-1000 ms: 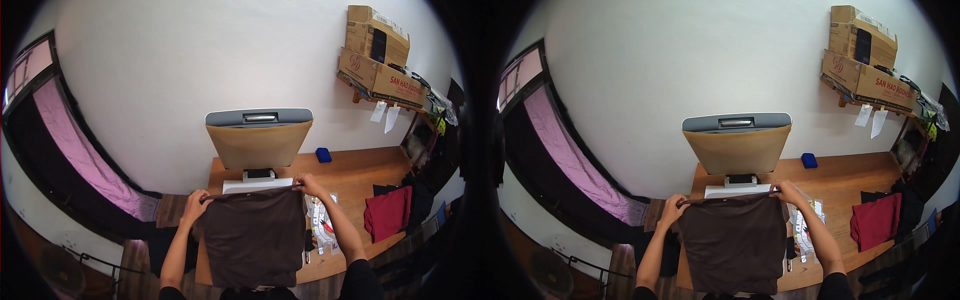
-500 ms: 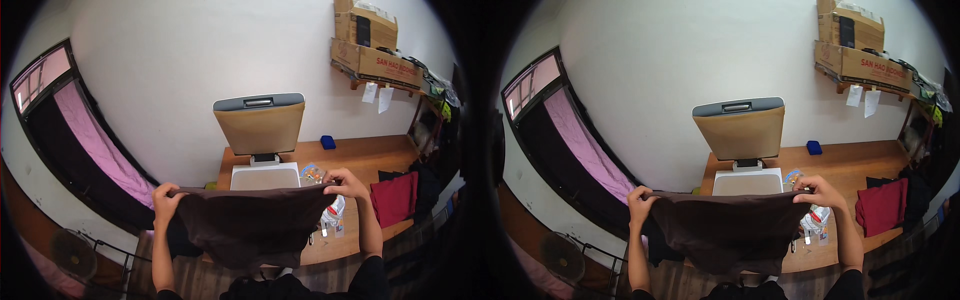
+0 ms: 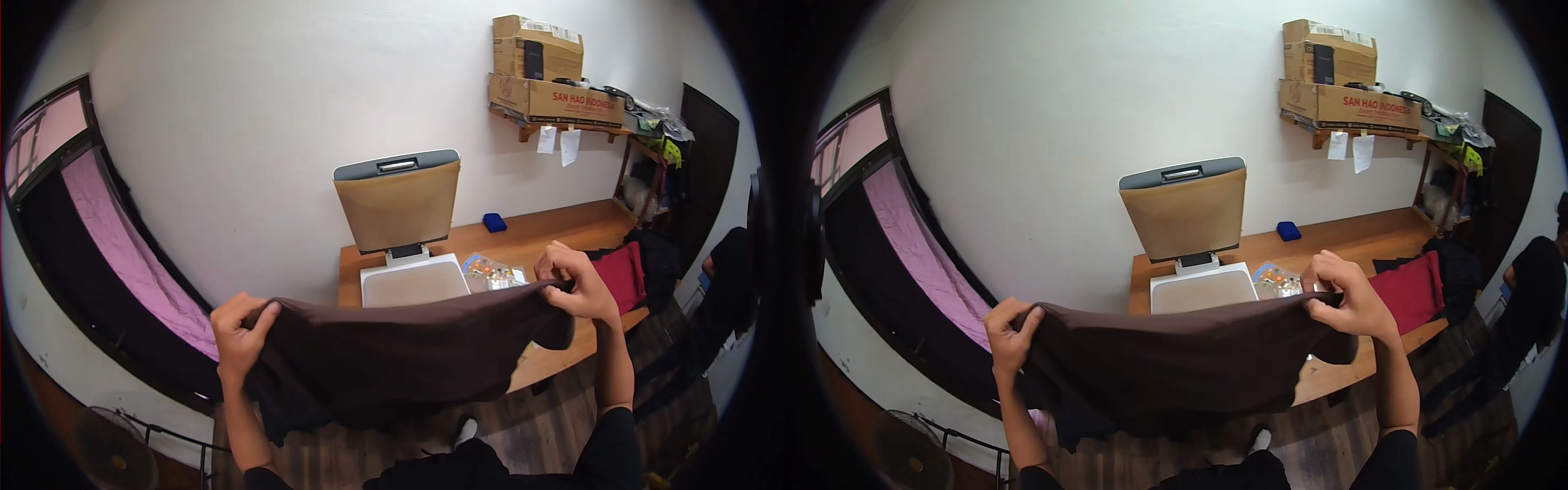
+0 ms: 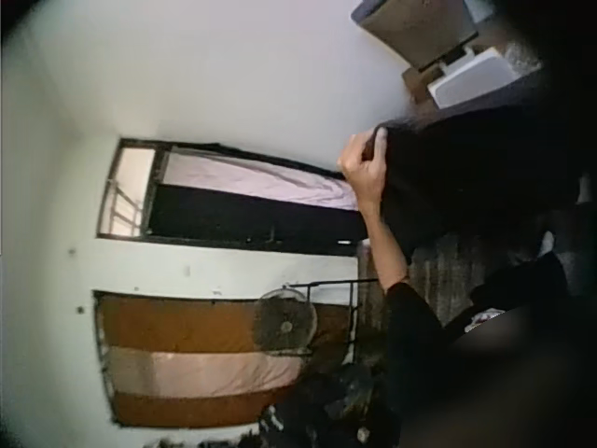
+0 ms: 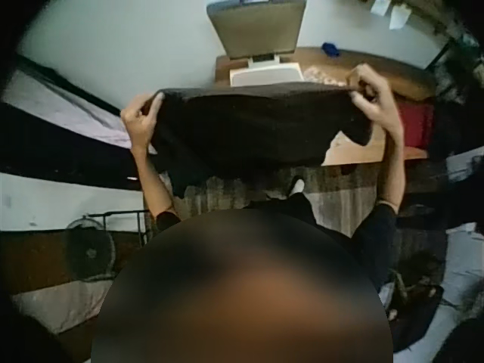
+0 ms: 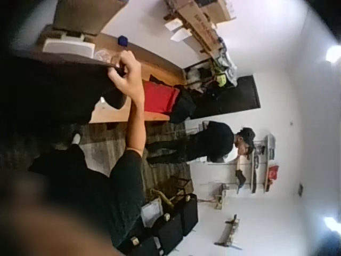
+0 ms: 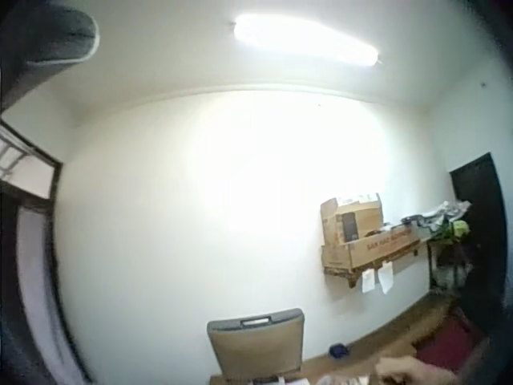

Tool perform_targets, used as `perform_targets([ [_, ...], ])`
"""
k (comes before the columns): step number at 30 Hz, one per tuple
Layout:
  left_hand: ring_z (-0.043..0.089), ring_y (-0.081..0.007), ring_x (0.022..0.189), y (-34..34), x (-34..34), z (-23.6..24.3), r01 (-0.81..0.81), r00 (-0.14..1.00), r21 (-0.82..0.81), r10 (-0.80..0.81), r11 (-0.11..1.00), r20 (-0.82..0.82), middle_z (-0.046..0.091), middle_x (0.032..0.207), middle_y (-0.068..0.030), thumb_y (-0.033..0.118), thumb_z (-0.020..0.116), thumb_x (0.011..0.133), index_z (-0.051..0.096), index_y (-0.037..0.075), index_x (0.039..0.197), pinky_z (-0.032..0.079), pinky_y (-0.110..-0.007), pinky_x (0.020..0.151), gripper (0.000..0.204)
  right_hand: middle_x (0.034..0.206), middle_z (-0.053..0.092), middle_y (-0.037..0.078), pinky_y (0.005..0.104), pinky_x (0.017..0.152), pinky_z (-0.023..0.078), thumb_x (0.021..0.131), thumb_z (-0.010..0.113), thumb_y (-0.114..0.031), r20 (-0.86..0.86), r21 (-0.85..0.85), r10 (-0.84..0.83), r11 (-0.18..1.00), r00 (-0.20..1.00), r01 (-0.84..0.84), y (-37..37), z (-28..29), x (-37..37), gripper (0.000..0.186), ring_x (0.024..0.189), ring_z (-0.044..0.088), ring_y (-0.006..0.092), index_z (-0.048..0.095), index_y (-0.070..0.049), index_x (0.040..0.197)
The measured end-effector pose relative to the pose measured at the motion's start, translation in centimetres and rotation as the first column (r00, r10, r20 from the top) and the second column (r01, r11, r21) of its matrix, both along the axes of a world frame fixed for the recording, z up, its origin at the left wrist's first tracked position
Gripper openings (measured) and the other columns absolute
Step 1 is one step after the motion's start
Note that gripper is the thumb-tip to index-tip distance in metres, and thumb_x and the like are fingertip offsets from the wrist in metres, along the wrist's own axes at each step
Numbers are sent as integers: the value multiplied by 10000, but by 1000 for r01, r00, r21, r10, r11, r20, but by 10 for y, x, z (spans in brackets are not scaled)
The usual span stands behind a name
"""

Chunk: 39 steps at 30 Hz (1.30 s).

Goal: Aligning a transfer design on a t-shirt using a ruler at a heat press station.

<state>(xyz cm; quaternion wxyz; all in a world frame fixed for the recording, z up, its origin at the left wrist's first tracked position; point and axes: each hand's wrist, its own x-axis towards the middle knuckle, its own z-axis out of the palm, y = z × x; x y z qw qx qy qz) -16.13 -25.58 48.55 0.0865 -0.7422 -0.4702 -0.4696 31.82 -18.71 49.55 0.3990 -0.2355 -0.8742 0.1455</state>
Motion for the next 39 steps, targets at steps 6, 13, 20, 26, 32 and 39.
perform_targets([
  [6, 424, -134, 495, -14, -5, 10, 78, 997, 5, -78, 997, 23, 485, 556, -60, 36, 778, 772, 659, -27, 738, 307, -292, 489, 139, 703, 379, -84, 223, 566, 302, 914, 645, -67, -100, -528, -115, 848, 988, 46, -28, -26, -15, 148, 646, 376, 19, 597, -41, 1051],
  [13, 535, -159, 523, -20, -7, 13, 123, 992, -25, -124, 992, -25, 598, 616, -93, 54, 792, 770, 687, -27, 771, 397, -285, 513, 132, 746, 431, -69, 209, 597, 315, 980, 624, -158, -160, -440, -205, 891, 966, 116, -42, -50, -25, 153, 687, 369, 21, 574, -37, 902],
  [20, 547, -182, 543, -14, -26, 2, 117, 990, -172, -129, 978, -62, 585, 642, -111, 67, 793, 769, 684, -27, 793, 401, -309, 521, 145, 774, 537, -9, 223, 649, 406, 954, 647, -134, -195, -324, -177, 940, 965, 107, -52, -41, -34, 161, 739, 496, 52, 559, -15, 891],
  [26, 595, -277, 620, -1, -27, -14, 206, 978, -58, -208, 977, -21, 591, 703, -125, 55, 716, 797, 644, -6, 801, 423, -346, 557, 94, 715, 544, 41, 278, 589, 406, 934, 650, -119, -82, -130, 147, 979, 986, -157, -55, -3, -36, 158, 629, 504, 110, 582, -2, 852],
  [32, 448, -267, 468, -1, -30, -14, 157, 958, -75, -170, 985, -232, 435, 562, -123, 140, 833, 640, 551, -2, 606, 328, -370, 469, 317, 641, 523, 39, 274, 558, 386, 931, 664, -160, -112, -45, 321, 944, 940, -328, -40, 1, -22, 250, 577, 523, 128, 549, -12, 765],
  [39, 395, -236, 501, 13, -46, -26, 43, 974, -180, -82, 983, -213, 458, 600, -116, 182, 846, 707, 552, -31, 664, 317, -339, 479, 366, 678, 510, 65, 267, 608, 393, 930, 657, -138, -62, -52, -217, 975, 974, 214, -21, -8, -3, 184, 632, 483, 124, 548, 7, 896],
])
